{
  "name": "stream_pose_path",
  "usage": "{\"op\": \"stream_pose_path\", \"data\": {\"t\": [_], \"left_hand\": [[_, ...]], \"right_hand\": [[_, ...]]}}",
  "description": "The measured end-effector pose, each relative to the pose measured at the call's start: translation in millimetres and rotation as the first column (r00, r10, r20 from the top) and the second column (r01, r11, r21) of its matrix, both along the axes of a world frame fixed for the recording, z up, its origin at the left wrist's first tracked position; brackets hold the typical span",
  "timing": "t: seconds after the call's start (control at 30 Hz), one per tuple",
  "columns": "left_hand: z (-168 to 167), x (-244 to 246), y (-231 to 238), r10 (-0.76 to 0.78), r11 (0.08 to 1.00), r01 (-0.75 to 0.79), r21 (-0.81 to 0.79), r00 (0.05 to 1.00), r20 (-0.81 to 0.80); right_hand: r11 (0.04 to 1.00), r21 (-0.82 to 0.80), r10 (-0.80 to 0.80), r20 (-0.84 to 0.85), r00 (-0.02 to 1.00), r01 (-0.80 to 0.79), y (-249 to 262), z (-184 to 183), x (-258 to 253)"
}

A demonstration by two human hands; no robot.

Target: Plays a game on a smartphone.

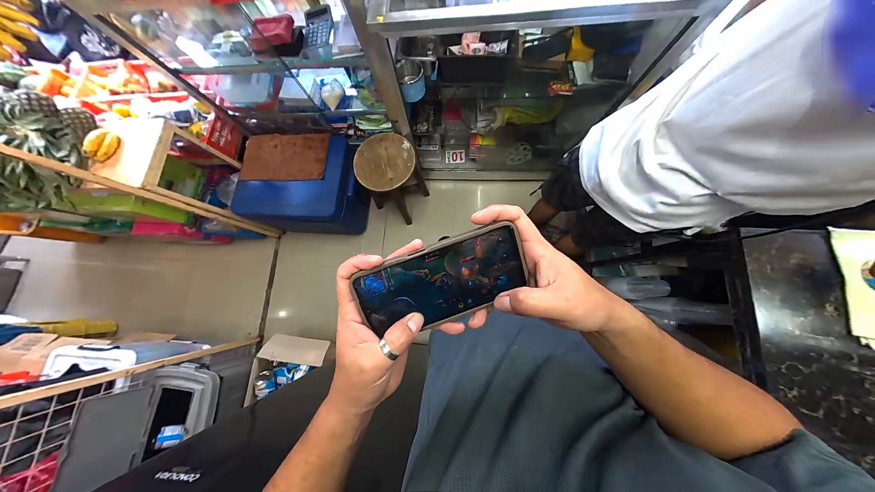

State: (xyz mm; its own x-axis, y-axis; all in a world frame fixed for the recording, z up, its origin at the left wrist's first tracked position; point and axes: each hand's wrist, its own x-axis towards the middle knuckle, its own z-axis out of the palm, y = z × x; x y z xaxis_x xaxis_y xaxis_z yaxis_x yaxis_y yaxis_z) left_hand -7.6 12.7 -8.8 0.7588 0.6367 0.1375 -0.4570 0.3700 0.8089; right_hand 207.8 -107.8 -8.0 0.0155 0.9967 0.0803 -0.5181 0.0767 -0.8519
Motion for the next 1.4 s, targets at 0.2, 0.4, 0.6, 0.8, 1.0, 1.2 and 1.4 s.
{"op": "stream_pose_path", "data": {"t": [0.2, 0.4, 0.6, 0.8, 1.0, 1.2, 1.4], "left_hand": [[-5, -4, 7, -0.134, 0.987, 0.144, -0.071, 0.983, 0.122], [-5, -3, 8, -0.129, 0.985, 0.142, -0.094, 0.983, 0.134], [-4, -3, 7, -0.122, 0.986, 0.135, -0.095, 0.983, 0.135], [0, -1, 0, -0.072, 0.996, 0.074, -0.041, 0.996, 0.052], [0, 0, 2, -0.035, 0.995, 0.036, -0.092, 0.999, 0.011], [1, 2, 0, 0.033, 0.999, -0.033, -0.016, 0.999, -0.019], [-1, 1, 0, 0.001, 0.999, -0.001, -0.036, 1.0, 0.014]], "right_hand": [[1.0, -0.007, 0.002, -0.007, 1.0, -0.002, 0, 0, 3], [1.0, -0.005, 0.003, -0.01, 1.0, -0.003, 1, 1, 2], [1.0, -0.016, -0.021, 0.0, 1.0, 0.021, 0, 1, 0], [0.916, -0.158, -0.257, 0.476, 0.841, 0.369, 5, 6, -14], [0.982, -0.118, -0.136, 0.086, 0.987, 0.146, 1, 0, -7], [0.989, -0.063, -0.137, -0.086, 0.987, 0.132, 1, -4, -10], [0.982, -0.085, -0.173, -0.086, 0.981, 0.166, 2, -5, -12]]}}
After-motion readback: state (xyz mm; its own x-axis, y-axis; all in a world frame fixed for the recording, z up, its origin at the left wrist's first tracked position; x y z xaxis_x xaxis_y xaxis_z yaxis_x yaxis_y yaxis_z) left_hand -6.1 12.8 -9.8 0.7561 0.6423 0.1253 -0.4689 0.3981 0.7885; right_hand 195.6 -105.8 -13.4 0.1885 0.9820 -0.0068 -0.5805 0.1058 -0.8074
